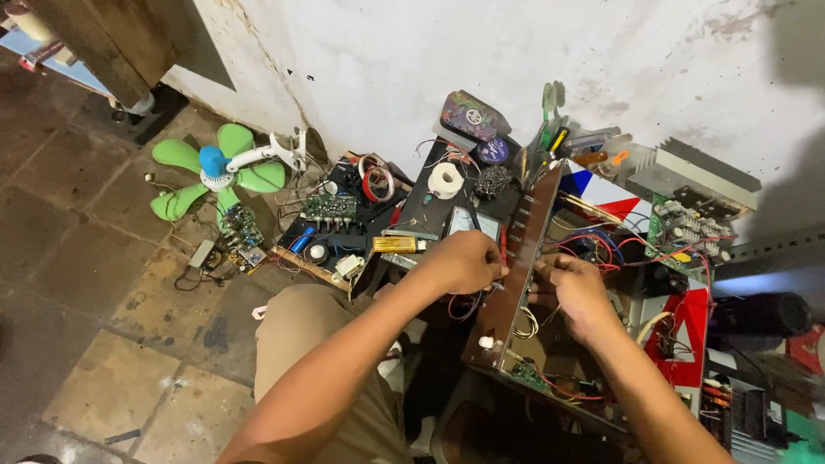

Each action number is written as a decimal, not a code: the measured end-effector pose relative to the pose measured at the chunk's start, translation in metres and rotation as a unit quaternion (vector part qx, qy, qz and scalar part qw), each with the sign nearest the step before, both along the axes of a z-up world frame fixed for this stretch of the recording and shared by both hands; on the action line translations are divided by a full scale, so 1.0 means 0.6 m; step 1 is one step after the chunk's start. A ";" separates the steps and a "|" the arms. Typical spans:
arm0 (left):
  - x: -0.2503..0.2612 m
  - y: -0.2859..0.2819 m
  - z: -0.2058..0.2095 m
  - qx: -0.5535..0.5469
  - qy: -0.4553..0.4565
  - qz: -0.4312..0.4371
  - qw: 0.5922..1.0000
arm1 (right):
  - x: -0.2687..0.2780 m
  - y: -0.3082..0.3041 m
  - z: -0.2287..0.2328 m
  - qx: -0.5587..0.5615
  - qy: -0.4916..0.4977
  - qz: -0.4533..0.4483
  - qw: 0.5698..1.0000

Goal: The person uses a multimeter to test a blue circuit board inside an open metal casing. They then remove the board, inspect it, and place it back into the casing, adjusting wires and components.

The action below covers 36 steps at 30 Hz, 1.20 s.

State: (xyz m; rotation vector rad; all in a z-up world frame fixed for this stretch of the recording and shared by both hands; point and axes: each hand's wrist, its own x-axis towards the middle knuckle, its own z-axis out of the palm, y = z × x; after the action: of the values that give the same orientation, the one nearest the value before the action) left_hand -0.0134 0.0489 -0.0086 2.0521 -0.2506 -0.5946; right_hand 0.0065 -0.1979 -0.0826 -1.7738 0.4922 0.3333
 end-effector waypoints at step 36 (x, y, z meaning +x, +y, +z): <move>0.006 -0.052 0.034 0.035 -0.019 0.064 0.997 | -0.103 -0.039 0.233 -0.323 -0.056 0.079 0.941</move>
State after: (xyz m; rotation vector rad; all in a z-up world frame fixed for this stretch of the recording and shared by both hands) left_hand -0.0098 0.0179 0.0121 2.1307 -0.1202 -0.4910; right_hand -0.0550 -0.2214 0.0574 -2.4659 0.4019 0.1864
